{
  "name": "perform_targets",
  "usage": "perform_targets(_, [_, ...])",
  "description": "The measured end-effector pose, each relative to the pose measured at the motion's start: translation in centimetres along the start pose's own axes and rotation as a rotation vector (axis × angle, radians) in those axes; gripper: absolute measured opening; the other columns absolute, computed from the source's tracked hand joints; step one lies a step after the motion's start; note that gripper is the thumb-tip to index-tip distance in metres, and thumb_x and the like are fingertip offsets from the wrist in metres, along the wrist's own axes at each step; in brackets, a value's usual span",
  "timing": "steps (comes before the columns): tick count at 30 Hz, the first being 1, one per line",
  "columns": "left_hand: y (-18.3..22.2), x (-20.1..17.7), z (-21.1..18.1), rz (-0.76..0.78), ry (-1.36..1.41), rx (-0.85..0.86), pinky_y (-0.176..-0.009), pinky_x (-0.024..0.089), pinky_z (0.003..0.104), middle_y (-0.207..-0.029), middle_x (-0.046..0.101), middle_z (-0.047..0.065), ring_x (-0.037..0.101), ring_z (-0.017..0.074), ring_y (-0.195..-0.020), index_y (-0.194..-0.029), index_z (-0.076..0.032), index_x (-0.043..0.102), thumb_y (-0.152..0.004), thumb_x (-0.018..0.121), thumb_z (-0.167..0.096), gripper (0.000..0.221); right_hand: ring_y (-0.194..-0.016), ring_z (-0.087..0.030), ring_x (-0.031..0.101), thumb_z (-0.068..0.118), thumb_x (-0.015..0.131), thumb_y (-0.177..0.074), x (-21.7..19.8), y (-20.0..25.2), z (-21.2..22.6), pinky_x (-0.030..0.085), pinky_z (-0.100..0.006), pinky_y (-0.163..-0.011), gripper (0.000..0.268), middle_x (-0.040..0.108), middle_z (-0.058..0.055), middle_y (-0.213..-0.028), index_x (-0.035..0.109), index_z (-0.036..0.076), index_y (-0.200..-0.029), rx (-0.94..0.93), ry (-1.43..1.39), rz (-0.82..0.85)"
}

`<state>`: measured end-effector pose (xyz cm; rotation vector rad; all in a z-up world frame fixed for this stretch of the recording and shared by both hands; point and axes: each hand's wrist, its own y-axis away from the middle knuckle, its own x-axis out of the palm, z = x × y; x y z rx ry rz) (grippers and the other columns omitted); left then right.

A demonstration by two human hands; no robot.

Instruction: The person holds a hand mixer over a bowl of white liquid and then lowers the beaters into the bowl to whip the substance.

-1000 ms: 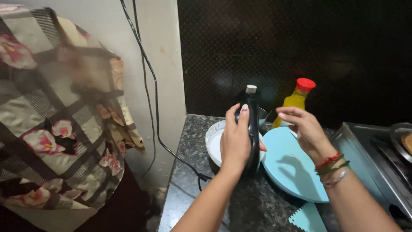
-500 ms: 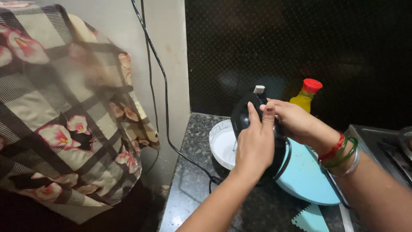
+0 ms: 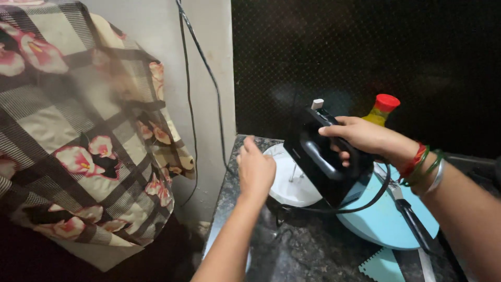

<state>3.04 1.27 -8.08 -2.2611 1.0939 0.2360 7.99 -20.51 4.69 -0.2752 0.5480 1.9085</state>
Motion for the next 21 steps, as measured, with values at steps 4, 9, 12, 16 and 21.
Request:
perform_targets(4, [-0.9, -0.9, 1.7, 0.099, -0.127, -0.067, -0.11, 0.039, 0.055, -0.139, 0.052, 0.031, 0.047, 0.0505, -0.129, -0.143, 0.002, 0.041, -0.083, 0.061, -0.012, 0.065, -0.045, -0.016, 0.052, 0.033, 0.067, -0.09, 0.3, 0.6, 0.8, 0.051, -0.036, -0.044, 0.033, 0.055, -0.006, -0.064, 0.059, 0.002, -0.097, 0.04, 0.117, -0.021])
perform_targets(9, [-0.6, -4.2, -1.7, 0.832, -0.532, -0.34, -0.12, 0.032, 0.056, -0.162, 0.033, 0.018, 0.025, 0.0437, -0.152, -0.164, -0.009, 0.003, -0.075, 0.085, -0.026, 0.121, -0.045, -0.017, 0.052, 0.039, 0.068, -0.091, 0.3, -0.2, 1.1, 0.051, -0.036, -0.045, 0.04, 0.053, -0.006, -0.064, 0.06, 0.0, -0.092, 0.06, 0.201, -0.097])
perform_targets(12, [0.1, -3.6, -1.7, 0.935, -0.601, -0.32, -0.121, 0.025, 0.064, -0.164, 0.035, 0.015, 0.022, 0.0424, -0.155, -0.164, -0.005, -0.006, -0.063, 0.096, -0.045, 0.15, -0.046, -0.017, 0.053, 0.039, 0.067, -0.093, 0.2, -1.4, 0.7, 0.051, -0.035, -0.045, 0.04, 0.054, -0.007, -0.063, 0.061, 0.0, -0.09, 0.042, 0.224, -0.106])
perform_targets(16, [0.1, 1.6, 4.8, 0.887, -0.654, -0.251, -0.118, 0.024, 0.069, -0.163, 0.036, 0.017, 0.027, 0.0401, -0.153, -0.163, 0.0, -0.007, -0.055, 0.099, -0.049, 0.159, -0.046, -0.017, 0.054, 0.04, 0.066, -0.094, 0.4, -1.7, -0.2, 0.051, -0.035, -0.045, 0.04, 0.054, -0.007, -0.063, 0.06, 0.0, -0.087, 0.007, 0.23, -0.101])
perform_targets(21, [0.4, -1.3, 4.3, 0.927, -0.652, -0.21, -0.121, 0.02, 0.064, -0.16, 0.039, 0.02, 0.027, 0.0427, -0.152, -0.161, 0.004, -0.006, -0.052, 0.101, -0.055, 0.164, -0.046, -0.017, 0.052, 0.04, 0.066, -0.093, -0.2, -1.0, -0.7, 0.049, -0.036, -0.043, 0.041, 0.055, -0.006, -0.063, 0.059, 0.0, -0.085, -0.019, 0.209, -0.07])
